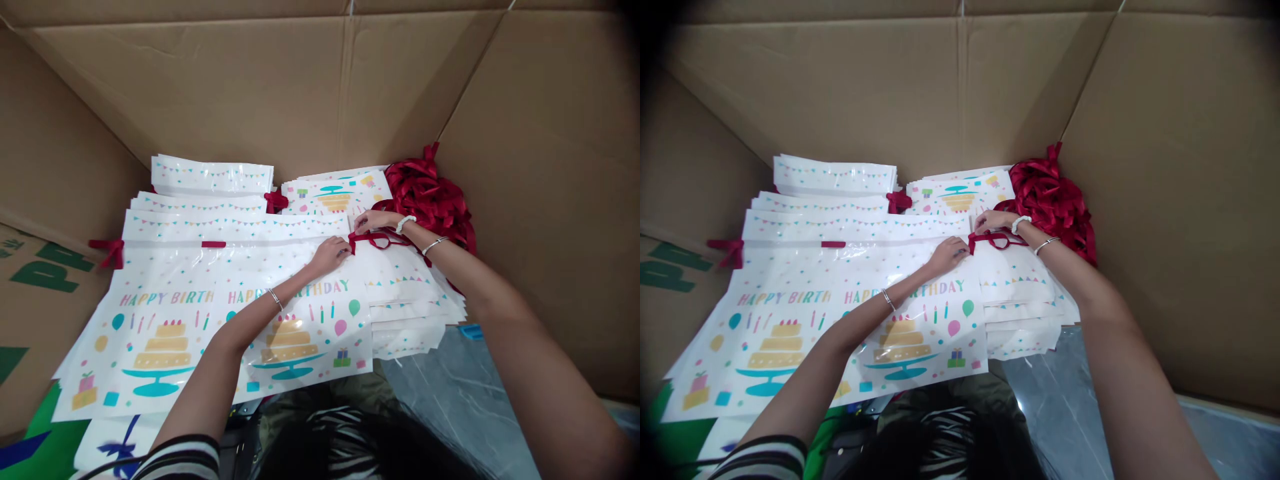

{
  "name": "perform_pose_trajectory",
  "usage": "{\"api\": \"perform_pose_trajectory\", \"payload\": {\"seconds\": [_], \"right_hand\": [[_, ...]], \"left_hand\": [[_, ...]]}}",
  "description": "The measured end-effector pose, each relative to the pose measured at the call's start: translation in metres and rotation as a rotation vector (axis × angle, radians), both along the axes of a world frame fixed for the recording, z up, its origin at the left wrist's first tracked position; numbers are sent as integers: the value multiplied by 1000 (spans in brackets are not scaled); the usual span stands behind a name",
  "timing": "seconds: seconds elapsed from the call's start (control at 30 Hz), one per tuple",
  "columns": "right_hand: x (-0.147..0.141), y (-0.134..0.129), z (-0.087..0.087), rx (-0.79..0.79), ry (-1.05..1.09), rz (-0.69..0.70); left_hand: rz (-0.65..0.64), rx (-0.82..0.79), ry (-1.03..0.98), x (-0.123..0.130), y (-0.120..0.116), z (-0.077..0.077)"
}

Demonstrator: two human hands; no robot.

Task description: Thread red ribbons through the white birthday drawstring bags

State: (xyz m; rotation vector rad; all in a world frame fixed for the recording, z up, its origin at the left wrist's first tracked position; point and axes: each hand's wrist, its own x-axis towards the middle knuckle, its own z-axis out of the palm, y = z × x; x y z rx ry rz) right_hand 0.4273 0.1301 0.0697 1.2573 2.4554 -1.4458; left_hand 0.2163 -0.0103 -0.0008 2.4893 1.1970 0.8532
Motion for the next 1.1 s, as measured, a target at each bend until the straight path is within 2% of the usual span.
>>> {"api": "perform_pose_trajectory", "payload": {"seconds": [0.13,0.3,0.4,0.5,0.6,0.73,0.87,0.97,1.1], "right_hand": [[5,0,6,-50,14,12],[10,0,-2,-226,176,-96],[10,-4,-5,-245,256,-132],[9,-11,-1,-208,272,-119],[8,-17,6,-152,192,-64],[15,-10,11,-17,65,-26],[27,2,15,61,-30,-56],[35,4,20,55,14,-67],[44,4,23,128,48,-117]], "left_hand": [[-2,-4,-1,-1,1,-1],[-10,-18,-2,-1,-1,2],[1,26,-15,-1,-1,3],[2,38,-42,-1,2,0],[-23,-15,-61,-3,7,-3],[-56,-33,-97,-3,10,-5],[-53,-51,-110,-3,11,-5],[-53,-61,-107,-3,12,-7],[-34,-45,-122,-2,14,-11]]}}
